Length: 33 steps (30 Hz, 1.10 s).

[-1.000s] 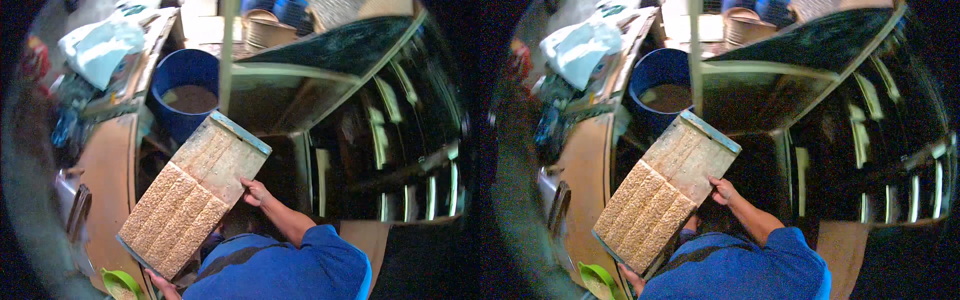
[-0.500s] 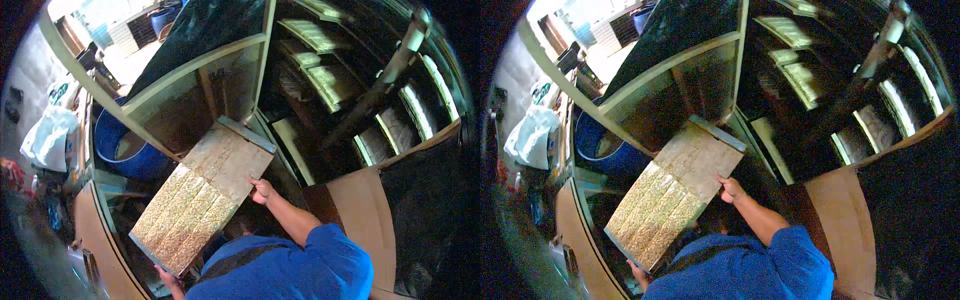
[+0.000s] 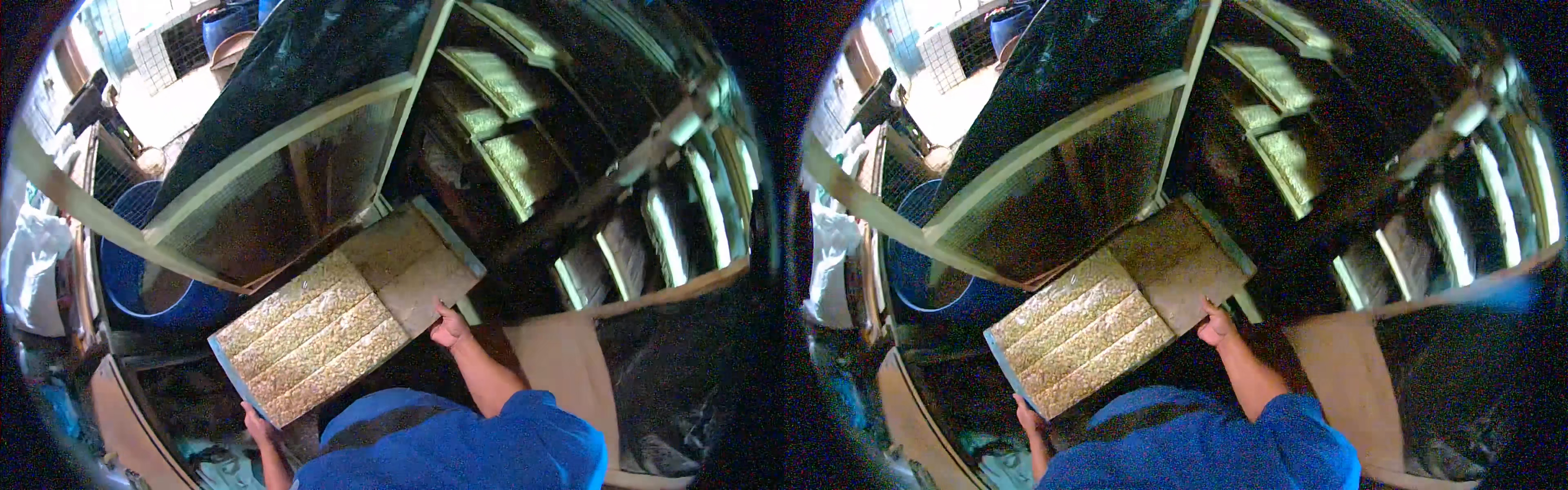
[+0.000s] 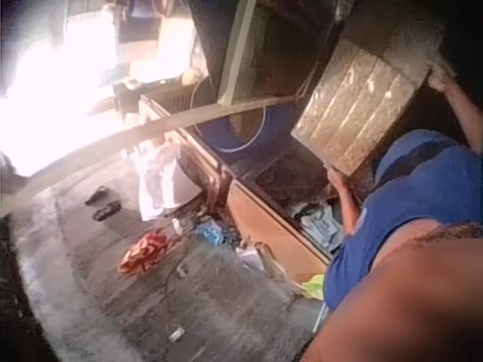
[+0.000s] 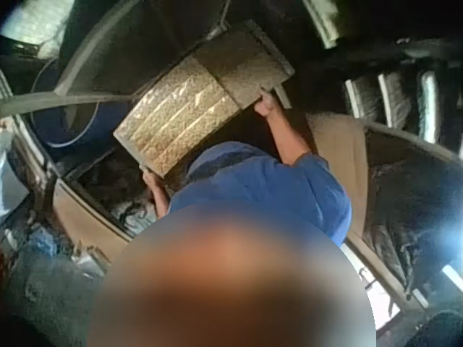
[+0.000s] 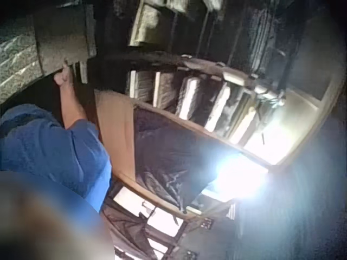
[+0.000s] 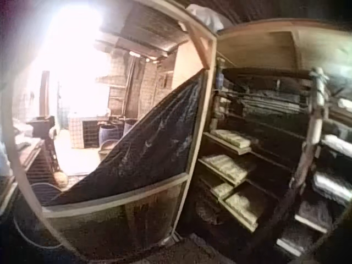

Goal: The person uses a wooden frame to pack soybeans into a plastic bag on a table and then slides the resulting block onto a shelf in a screened rack. They later walk outside to pick up two wooden blocks and carry them back toward the workshop.

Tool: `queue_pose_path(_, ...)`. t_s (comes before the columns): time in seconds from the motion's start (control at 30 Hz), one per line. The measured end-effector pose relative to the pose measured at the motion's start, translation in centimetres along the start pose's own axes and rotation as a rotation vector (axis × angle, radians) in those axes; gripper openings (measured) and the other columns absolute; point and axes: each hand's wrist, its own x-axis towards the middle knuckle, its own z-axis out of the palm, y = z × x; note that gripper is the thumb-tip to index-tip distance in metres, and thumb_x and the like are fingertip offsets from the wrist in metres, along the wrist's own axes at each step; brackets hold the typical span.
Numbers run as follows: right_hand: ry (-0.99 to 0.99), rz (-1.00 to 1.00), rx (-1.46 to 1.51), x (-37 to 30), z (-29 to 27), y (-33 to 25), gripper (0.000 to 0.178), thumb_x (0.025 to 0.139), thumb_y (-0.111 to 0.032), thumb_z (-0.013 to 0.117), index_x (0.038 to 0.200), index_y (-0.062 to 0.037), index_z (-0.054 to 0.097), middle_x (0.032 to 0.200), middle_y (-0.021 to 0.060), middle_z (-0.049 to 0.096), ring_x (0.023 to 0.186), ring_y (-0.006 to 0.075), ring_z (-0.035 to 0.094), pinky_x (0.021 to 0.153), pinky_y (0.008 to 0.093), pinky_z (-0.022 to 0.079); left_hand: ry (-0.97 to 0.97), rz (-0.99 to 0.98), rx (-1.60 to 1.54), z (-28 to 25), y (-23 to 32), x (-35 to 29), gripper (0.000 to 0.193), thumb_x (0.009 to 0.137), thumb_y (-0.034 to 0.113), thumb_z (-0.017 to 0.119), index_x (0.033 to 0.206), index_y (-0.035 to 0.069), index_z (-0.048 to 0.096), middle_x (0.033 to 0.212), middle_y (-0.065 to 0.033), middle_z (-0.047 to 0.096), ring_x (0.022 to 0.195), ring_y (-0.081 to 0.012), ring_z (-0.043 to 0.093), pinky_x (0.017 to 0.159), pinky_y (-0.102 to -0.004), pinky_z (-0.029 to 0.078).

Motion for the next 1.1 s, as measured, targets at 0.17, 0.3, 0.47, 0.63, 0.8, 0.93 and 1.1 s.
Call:
queue_pose_path(0.17, -0.112, 0.09, 0.07, 0.2, -1.3, -0.6, 0.027, 0.082, -0.019, 0.066, 0.108, -0.0138, 0.059, 0.107, 0.0001, 0.064, 0.099, 0.0178, 0.06, 0.089, 0.0337, 0.046, 0.054, 0.087, 0.142, -0.2, 0.3, -1.8, 0.058, 0.098, 0.049, 0.033, 0.072, 0.0, 0.052, 0.065, -0.0013, 0.04, 0.062, -0.0151, 0.035, 0.057, -0.0337, 0.033)
queue_pose_path(0.3, -0.021, 0.146, 0.085, -0.6, -0.2, -1.0, 0.028, 0.083, -0.016, 0.064, 0.11, -0.0124, 0.059, 0.11, 0.0027, 0.063, 0.101, 0.0204, 0.059, 0.092, 0.0343, 0.045, 0.135, 0.215, 0.184, -0.1, 2.0, -4.0, 0.057, 0.098, 0.049, 0.034, 0.072, 0.001, 0.05, 0.068, -0.0007, 0.041, 0.065, -0.0141, 0.035, 0.061, -0.0322, 0.034)
queue_pose_path(0.47, 0.031, 0.119, 0.117, -0.7, -1.1, -1.3, 0.034, 0.087, -0.013, 0.058, 0.12, -0.0073, 0.053, 0.122, 0.0089, 0.057, 0.113, 0.0257, 0.054, 0.1, 0.0405, 0.041, 0.1, -0.175, -0.066, 0.1, 3.9, -5.5, 0.056, 0.099, 0.047, 0.032, 0.082, -0.002, 0.053, 0.081, -0.001, 0.051, 0.074, -0.014, 0.041, 0.071, -0.0308, 0.038)
queue_pose_path(0.63, 0.012, 0.098, 0.063, -1.5, 0.4, -1.7, 0.039, 0.089, -0.016, 0.057, 0.126, -0.006, 0.048, 0.126, 0.0102, 0.053, 0.116, 0.0282, 0.051, 0.1, 0.0424, 0.041, 0.116, 0.048, 0.31, -1.7, -1.6, -3.6, 0.059, 0.1, 0.042, 0.03, 0.113, -0.012, 0.051, 0.092, -0.0142, 0.058, 0.083, -0.0251, 0.05, 0.08, -0.034, 0.04)
queue_pose_path(0.8, 0.104, -0.082, -0.514, -2.1, 4.2, -2.4, 0.049, 0.09, -0.022, 0.057, 0.133, -0.0056, 0.039, 0.131, 0.0114, 0.048, 0.119, 0.0302, 0.047, 0.103, 0.0455, 0.036, -0.086, 0.044, 0.701, -3.4, -1.0, -5.3, 0.049, 0.097, 0.026, 0.035, 0.132, -0.009, 0.037, 0.123, -0.024, 0.051, 0.109, -0.0342, 0.049, 0.095, -0.037, 0.036)
queue_pose_path(0.93, 0.172, 0.149, -0.166, -0.4, 5.4, -3.5, 0.058, 0.089, -0.03, 0.059, 0.135, -0.0048, 0.036, 0.132, 0.012, 0.047, 0.121, 0.0297, 0.043, 0.103, 0.0436, 0.036, 0.099, -0.33, -0.043, -3.4, -6.5, -4.7, 0.048, 0.096, 0.024, 0.037, 0.136, -0.003, 0.035, 0.136, -0.0201, 0.041, 0.12, -0.0288, 0.039, 0.101, -0.0357, 0.029)
queue_pose_path(1.1, -0.121, 0.055, -0.133, 1.4, 7.2, -5.1, 0.055, 0.088, -0.033, 0.059, 0.132, -0.006, 0.041, 0.131, 0.0127, 0.048, 0.119, 0.0313, 0.046, 0.103, 0.0474, 0.034, 0.114, -0.343, -0.114, -0.6, -0.5, -4.8, 0.049, 0.096, 0.026, 0.037, 0.136, -0.003, 0.035, 0.135, -0.0198, 0.041, 0.12, -0.0287, 0.039, 0.102, -0.0358, 0.029)
